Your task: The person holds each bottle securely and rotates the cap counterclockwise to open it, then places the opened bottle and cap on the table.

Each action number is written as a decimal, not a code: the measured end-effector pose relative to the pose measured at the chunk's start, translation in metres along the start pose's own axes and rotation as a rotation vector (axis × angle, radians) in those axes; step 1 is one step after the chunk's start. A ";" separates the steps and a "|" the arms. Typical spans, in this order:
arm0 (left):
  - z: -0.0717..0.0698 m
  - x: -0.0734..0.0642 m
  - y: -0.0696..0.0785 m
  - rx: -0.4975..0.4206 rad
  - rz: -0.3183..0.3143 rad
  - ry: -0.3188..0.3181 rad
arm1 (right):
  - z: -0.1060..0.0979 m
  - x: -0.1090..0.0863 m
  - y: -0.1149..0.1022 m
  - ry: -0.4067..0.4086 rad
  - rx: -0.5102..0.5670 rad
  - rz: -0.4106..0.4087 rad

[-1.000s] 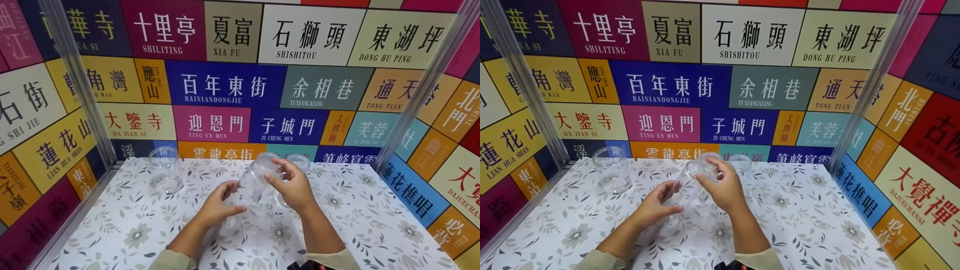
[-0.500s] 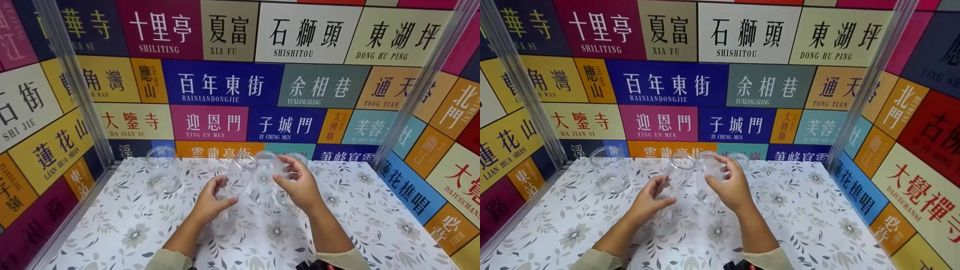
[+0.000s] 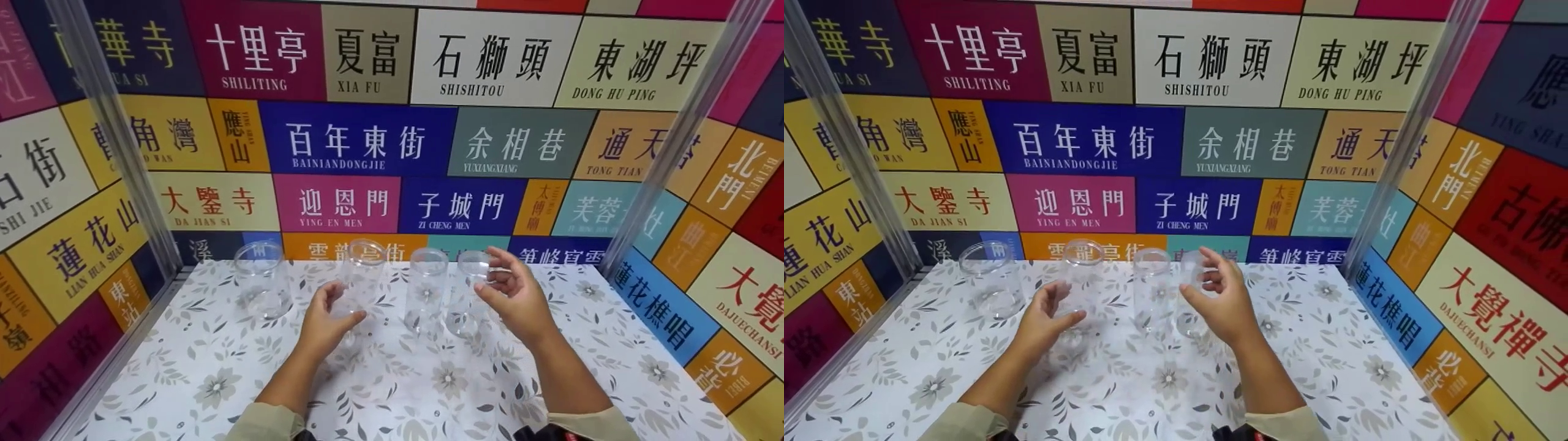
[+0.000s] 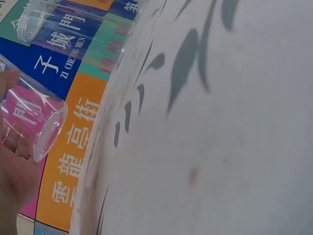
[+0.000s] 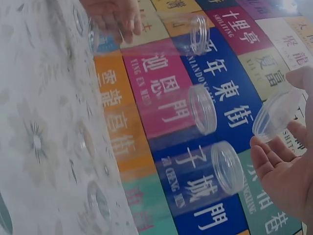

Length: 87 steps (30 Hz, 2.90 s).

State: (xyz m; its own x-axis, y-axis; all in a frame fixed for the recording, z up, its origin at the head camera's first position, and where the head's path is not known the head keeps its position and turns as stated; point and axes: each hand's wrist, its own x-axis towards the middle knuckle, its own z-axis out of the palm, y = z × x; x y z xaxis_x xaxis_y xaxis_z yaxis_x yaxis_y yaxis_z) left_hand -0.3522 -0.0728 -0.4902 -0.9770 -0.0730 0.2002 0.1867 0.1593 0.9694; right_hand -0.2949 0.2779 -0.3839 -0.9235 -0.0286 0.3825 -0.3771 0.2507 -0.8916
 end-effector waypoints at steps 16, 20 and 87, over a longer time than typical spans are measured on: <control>-0.033 0.020 -0.003 0.122 -0.172 0.071 | -0.059 0.000 0.039 0.178 -0.009 0.218; -0.040 0.027 -0.004 0.130 -0.221 0.078 | -0.076 0.002 0.056 0.243 0.014 0.275; -0.046 0.048 -0.023 0.112 -0.314 0.056 | -0.145 0.010 0.163 0.013 -0.460 0.650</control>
State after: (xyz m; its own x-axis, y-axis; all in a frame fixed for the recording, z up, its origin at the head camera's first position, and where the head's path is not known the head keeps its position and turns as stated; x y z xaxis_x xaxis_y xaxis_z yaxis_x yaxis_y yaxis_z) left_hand -0.3983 -0.1247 -0.4963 -0.9774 -0.1888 -0.0950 -0.1376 0.2272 0.9641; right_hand -0.3549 0.4588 -0.4904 -0.9466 0.2709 -0.1750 0.3066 0.5878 -0.7487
